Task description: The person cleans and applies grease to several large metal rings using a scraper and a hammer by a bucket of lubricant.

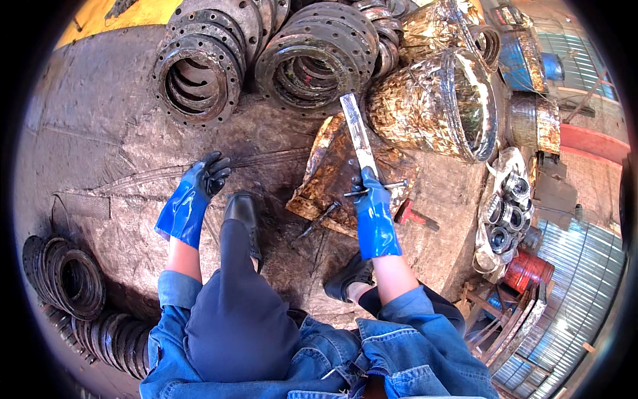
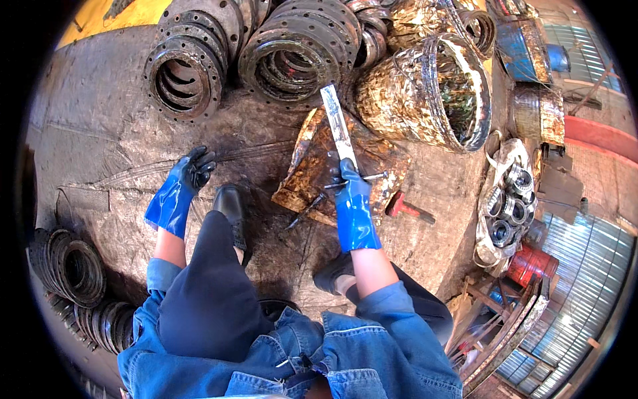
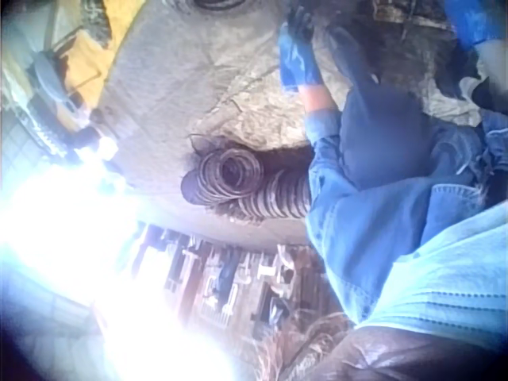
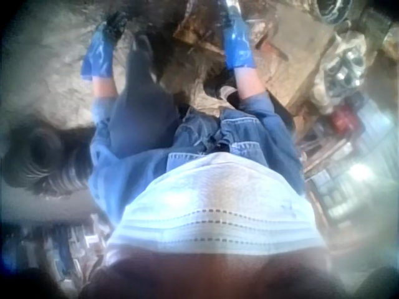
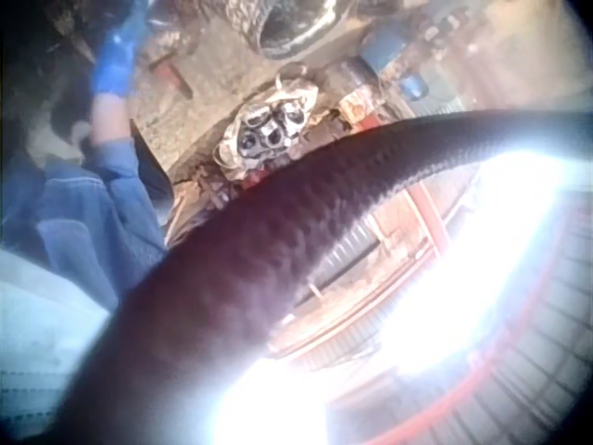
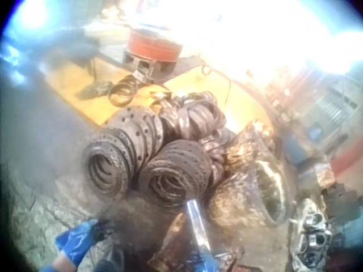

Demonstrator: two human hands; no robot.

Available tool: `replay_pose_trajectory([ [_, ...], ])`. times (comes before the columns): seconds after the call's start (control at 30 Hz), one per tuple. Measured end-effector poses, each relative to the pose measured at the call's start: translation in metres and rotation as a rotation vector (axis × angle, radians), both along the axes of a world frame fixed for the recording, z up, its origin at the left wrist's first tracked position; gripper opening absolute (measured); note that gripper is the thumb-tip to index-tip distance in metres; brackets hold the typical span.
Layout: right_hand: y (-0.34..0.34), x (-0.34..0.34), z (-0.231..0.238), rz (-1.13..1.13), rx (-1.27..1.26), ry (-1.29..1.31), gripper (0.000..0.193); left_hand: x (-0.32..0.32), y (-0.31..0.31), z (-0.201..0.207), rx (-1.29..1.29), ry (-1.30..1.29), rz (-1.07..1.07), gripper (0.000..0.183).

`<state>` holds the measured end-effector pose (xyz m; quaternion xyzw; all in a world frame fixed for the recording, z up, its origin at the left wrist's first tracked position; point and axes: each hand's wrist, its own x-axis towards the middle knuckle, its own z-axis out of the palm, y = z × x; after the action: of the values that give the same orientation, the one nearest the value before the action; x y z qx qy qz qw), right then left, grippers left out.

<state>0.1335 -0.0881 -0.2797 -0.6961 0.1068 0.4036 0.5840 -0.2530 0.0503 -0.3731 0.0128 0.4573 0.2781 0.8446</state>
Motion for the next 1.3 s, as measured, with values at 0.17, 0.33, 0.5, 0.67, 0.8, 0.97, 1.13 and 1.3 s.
replay_pose_trajectory([
  [0.17,0.005,-0.016,-0.023,-0.014,0.058,0.018,0.015,-0.018,-0.006,-0.012,0.014,-0.025,0.014,0.042],
  [0.33,0.009,-0.004,-0.034,0.012,0.123,0.041,0.017,-0.023,-0.009,-0.011,-0.013,0.061,-0.004,0.043],
  [0.5,0.019,-0.002,-0.04,0.042,0.149,-0.021,0.018,-0.011,-0.01,0.012,0.003,0.113,-0.037,0.043],
  [0.67,0.048,-0.008,-0.022,0.227,0.227,-0.14,0.029,-0.011,-0.01,0.011,-0.012,0.128,-0.056,0.042],
  [0.8,0.067,-0.015,-0.007,0.243,0.294,-0.296,0.032,-0.001,-0.009,0.019,-0.014,0.139,-0.09,0.043],
  [0.97,0.061,-0.045,0.036,0.54,0.246,-0.186,0.032,-0.003,-0.009,0.016,-0.004,0.118,-0.09,0.044],
  [1.13,0.033,-0.067,0.028,0.361,0.147,-0.187,0.03,0.003,-0.009,0.021,0.002,0.158,-0.097,0.043],
  [1.3,0.068,-0.082,0.041,0.285,0.284,-0.261,0.031,0.0,-0.012,0.026,-0.015,0.119,-0.055,0.042],
])
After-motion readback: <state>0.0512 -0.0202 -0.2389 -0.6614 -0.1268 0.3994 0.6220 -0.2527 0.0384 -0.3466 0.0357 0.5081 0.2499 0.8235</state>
